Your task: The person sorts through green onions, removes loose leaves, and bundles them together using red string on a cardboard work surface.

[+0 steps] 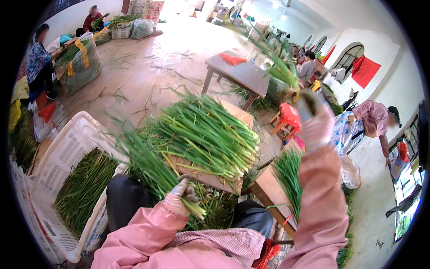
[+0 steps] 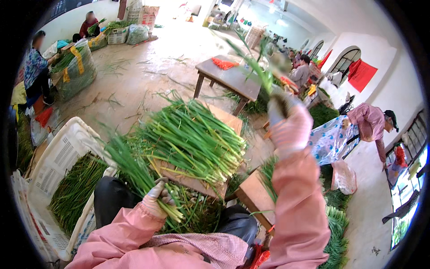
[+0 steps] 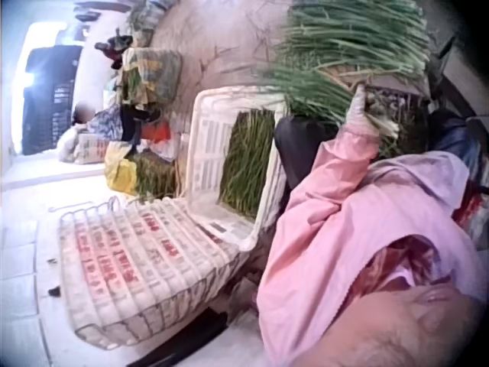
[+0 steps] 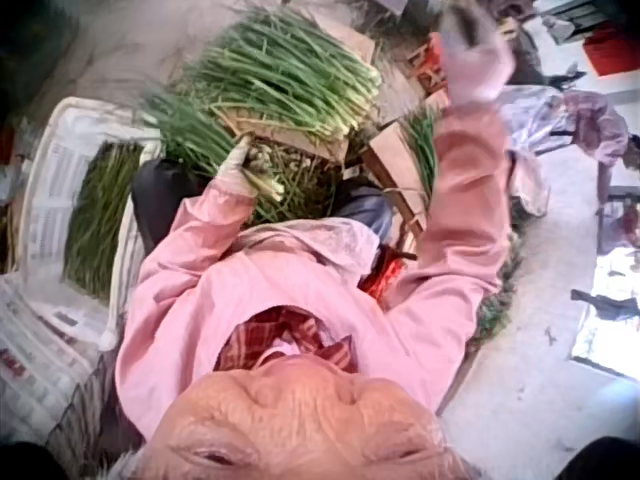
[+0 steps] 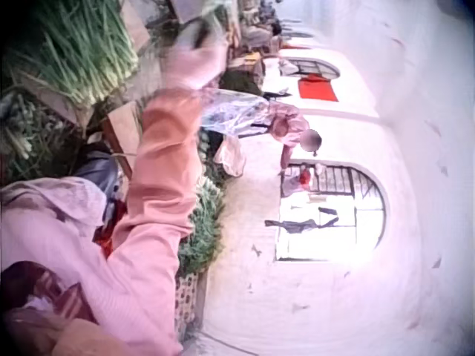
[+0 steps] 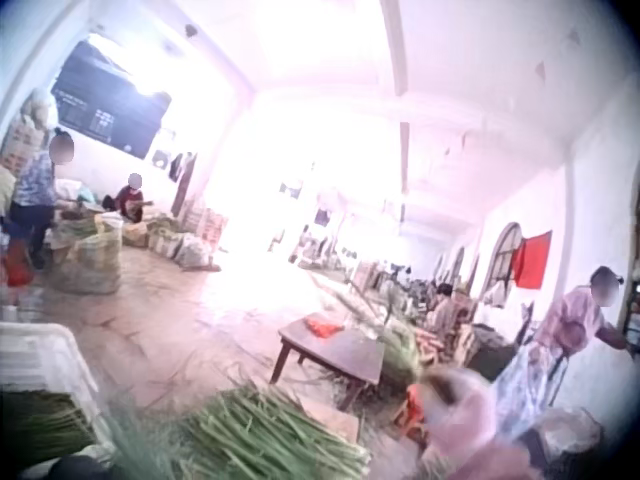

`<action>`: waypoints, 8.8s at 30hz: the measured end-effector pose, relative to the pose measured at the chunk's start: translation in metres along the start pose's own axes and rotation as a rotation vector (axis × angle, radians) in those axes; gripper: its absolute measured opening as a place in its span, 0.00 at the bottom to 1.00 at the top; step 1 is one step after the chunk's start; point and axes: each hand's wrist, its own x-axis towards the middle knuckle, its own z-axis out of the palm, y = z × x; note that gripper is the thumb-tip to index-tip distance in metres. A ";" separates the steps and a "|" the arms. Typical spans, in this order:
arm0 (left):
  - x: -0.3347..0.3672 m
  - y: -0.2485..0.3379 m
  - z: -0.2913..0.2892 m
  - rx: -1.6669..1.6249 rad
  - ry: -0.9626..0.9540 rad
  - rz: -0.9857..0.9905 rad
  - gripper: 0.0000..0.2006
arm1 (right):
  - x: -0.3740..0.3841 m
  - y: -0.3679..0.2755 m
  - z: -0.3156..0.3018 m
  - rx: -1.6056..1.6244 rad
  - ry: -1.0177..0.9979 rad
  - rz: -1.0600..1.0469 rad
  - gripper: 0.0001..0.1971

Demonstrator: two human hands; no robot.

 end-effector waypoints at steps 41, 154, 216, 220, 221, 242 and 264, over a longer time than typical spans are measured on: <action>0.027 -0.045 -0.053 0.854 0.110 0.218 0.17 | -0.342 -0.009 0.119 0.869 -0.651 1.279 0.10; 0.092 0.015 -0.036 -0.041 -0.422 -0.002 0.16 | -0.222 0.047 0.074 -0.223 -1.041 0.267 0.18; 0.086 0.011 -0.047 0.064 -0.212 -0.059 0.13 | -0.279 0.078 0.130 -0.234 -0.946 0.530 0.13; 0.082 0.008 -0.049 -0.053 -0.096 -0.189 0.15 | -0.211 0.036 0.103 0.695 -0.403 1.163 0.12; 0.076 0.004 -0.044 -0.006 -0.052 -0.208 0.19 | -0.203 0.029 0.096 0.860 -0.321 1.171 0.13; 0.073 -0.010 -0.046 0.191 -0.199 0.126 0.25 | -0.258 0.084 0.117 -0.676 -0.770 0.375 0.32; 0.073 0.008 -0.022 0.178 -0.143 0.161 0.26 | -0.116 0.136 0.066 0.201 -0.816 1.034 0.10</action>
